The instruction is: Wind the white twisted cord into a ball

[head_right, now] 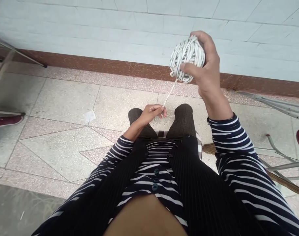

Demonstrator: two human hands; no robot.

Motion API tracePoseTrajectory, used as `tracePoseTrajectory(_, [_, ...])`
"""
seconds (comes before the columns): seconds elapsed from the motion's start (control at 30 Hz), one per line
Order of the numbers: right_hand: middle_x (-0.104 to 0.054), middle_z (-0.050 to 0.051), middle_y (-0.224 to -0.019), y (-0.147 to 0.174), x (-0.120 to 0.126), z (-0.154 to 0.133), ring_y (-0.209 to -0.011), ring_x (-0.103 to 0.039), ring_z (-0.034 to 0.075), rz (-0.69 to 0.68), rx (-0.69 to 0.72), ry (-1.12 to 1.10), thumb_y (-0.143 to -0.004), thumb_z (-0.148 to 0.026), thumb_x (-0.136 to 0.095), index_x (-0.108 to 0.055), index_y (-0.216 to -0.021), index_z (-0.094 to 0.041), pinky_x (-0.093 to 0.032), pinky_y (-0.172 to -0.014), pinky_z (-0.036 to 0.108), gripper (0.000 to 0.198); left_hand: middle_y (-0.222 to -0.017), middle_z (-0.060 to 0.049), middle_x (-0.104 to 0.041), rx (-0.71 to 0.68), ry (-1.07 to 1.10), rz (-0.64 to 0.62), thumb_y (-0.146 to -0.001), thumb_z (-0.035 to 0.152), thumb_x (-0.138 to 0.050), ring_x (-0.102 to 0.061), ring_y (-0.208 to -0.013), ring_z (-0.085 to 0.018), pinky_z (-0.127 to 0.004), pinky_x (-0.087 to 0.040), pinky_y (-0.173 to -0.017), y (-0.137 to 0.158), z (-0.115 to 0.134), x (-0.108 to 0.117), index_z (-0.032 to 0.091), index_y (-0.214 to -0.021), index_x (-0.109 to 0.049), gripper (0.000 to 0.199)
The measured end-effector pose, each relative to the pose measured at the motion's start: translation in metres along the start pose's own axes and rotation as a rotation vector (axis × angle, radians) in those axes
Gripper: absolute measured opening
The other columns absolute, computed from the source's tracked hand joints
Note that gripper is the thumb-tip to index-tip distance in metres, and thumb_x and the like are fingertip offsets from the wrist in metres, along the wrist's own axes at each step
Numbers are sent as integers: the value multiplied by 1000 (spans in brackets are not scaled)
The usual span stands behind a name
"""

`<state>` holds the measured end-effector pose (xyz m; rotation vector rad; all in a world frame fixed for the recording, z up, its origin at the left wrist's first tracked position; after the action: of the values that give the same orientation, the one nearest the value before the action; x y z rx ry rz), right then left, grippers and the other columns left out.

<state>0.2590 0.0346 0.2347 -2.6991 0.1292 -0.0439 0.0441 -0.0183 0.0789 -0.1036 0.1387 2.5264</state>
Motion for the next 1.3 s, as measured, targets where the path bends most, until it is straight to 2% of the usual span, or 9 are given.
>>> tracePoseTrajectory(0.1, [-62, 2, -142, 7, -3, 25, -139, -52, 34, -51, 12, 281, -69, -24, -91, -69, -130, -40, -41, -128, 58, 67, -93, -9, -82, -8, -35, -34, -101, 59, -68, -76, -86, -16, -23, -61, -71, 3, 14, -1, 16, -86, -80, 47])
tracePoseTrajectory(0.23, [-58, 9, -150, 28, -17, 78, -146, -47, 46, -250, -168, 506, -64, -30, -94, -69, -136, -34, -34, -127, 73, 76, -86, -8, -81, -46, -93, 1, -102, 50, -69, -73, -78, -13, -22, -59, -69, -7, 33, 11, 15, -80, -78, 43])
tracePoseTrajectory(0.43, [-60, 7, -157, 73, -27, 125, -147, -55, 41, -477, -545, 240, -70, -46, -89, -66, -145, -30, -40, -129, 61, 80, -71, -7, -76, -4, -98, 72, -105, 38, -67, -69, -64, -10, -20, -55, -62, -23, 41, 31, 12, -73, -74, 41])
tracePoseTrajectory(0.63, [-61, 8, -158, 102, -22, 134, -150, -52, 43, -550, -714, 151, -58, -55, -101, -63, -150, -32, -44, -127, 60, 102, -65, -6, -74, 119, -129, 13, -104, 30, -67, -66, -55, -9, -21, -53, -59, -21, 31, 19, 11, -72, -73, 38])
tracePoseTrajectory(0.73, [-70, 10, -142, 110, -22, 136, -137, -61, 44, -550, -730, 210, -56, -52, -100, -67, -145, -28, -49, -120, 63, 98, -63, -5, -72, 138, -200, -40, -100, 25, -69, -65, -55, -10, -22, -51, -61, -23, 27, 20, 12, -68, -74, 36])
tracePoseTrajectory(0.87, [-73, 10, -135, 115, -17, 135, -133, -64, 43, -611, -724, 269, -55, -40, -98, -74, -137, -23, -45, -124, 63, 87, -58, -2, -67, 93, -413, -98, -88, 18, -77, -60, -56, -10, -25, -47, -65, -31, 25, 35, 13, -61, -75, 28])
tracePoseTrajectory(1.0, [-74, 10, -136, 120, -3, 129, -134, -64, 41, -676, -830, 149, -53, -39, -99, -78, -133, -22, -44, -126, 59, 84, -68, -1, -74, 43, -512, -217, -82, 20, -84, -64, -65, -14, -28, -48, -75, -40, 23, 44, 16, -73, -83, 10])
tracePoseTrajectory(1.17, [-72, 6, -140, 136, 4, 121, -142, -59, 40, -622, -912, -72, -51, -38, -97, -77, -129, -28, -38, -131, 56, 81, -87, -4, -81, 19, -469, -204, -86, 23, -79, -70, -81, -16, -28, -50, -85, -40, 17, 40, 17, -88, -86, 9])
tracePoseTrajectory(1.3, [-75, 6, -133, 153, -1, 121, -133, -64, 38, -513, -967, -232, -51, -41, -94, -71, -135, -29, -49, -120, 52, 89, -86, -5, -80, 67, -293, -168, -91, 25, -74, -69, -79, -13, -26, -51, -82, -35, 5, 33, 13, -86, -82, 15])
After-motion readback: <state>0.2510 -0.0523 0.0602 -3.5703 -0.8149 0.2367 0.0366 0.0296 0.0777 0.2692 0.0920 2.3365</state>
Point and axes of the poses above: each hand's wrist, its own y-axis away from the middle knuckle, its own x-axis out of the back of the hand, z = x × y, the point moved 3 cm from there along -y, towards the middle knuckle
